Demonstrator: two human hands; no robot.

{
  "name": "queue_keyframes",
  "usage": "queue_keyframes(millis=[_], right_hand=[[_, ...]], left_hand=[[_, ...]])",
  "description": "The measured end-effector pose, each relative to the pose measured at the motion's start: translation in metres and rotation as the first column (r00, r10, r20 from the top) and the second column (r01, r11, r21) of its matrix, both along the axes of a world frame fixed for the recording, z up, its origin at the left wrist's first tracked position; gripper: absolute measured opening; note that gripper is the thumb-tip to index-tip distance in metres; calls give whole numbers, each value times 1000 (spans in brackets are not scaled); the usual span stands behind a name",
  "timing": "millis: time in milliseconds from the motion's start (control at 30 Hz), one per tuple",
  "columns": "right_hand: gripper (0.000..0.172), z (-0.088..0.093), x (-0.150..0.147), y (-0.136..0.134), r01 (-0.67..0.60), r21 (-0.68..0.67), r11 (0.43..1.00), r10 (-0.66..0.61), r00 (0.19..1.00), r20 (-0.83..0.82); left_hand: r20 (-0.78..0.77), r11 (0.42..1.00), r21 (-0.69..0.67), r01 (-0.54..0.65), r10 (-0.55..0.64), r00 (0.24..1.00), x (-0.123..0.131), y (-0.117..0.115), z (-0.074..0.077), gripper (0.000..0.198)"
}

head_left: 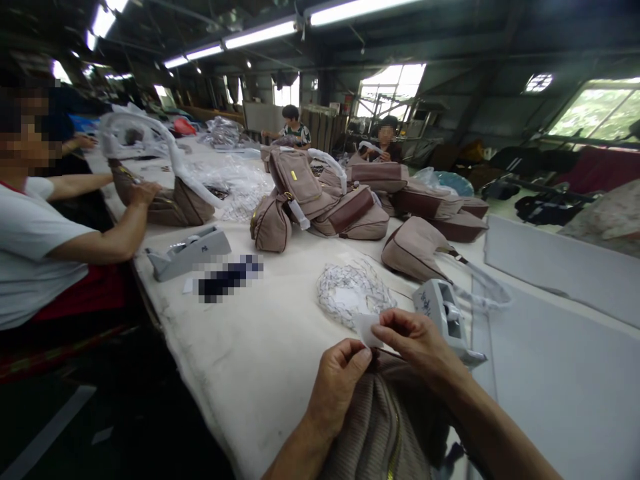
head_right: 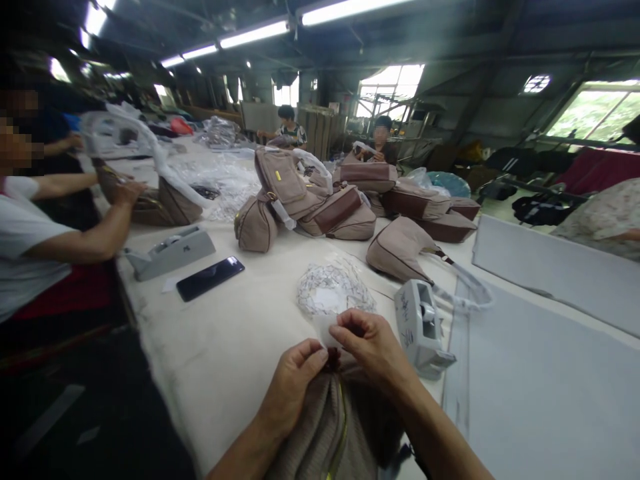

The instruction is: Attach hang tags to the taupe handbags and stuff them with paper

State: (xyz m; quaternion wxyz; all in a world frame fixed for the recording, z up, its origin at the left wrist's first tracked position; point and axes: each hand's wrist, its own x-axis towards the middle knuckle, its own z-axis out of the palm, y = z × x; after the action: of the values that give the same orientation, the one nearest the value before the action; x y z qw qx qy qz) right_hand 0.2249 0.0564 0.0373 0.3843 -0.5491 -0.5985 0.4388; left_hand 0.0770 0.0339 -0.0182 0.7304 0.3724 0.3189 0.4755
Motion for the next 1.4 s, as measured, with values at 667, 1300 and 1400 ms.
queue_keyframes(millis=[667,1300,1400], right_hand=[[36,-9,-3,15,47,-96,994,-50,998,-25],[16,-5,-4,7,-300,-195,934,339,916,215],[18,1,-3,6,-309,-166,937,347,880,325]], left_hand=[[165,996,-75,-44,56,985,1,4,-12,25],[-391,935,78,346,-291,873,-43,45,11,24],[-461,938,21,345,-297,836,-42,48,14,16]])
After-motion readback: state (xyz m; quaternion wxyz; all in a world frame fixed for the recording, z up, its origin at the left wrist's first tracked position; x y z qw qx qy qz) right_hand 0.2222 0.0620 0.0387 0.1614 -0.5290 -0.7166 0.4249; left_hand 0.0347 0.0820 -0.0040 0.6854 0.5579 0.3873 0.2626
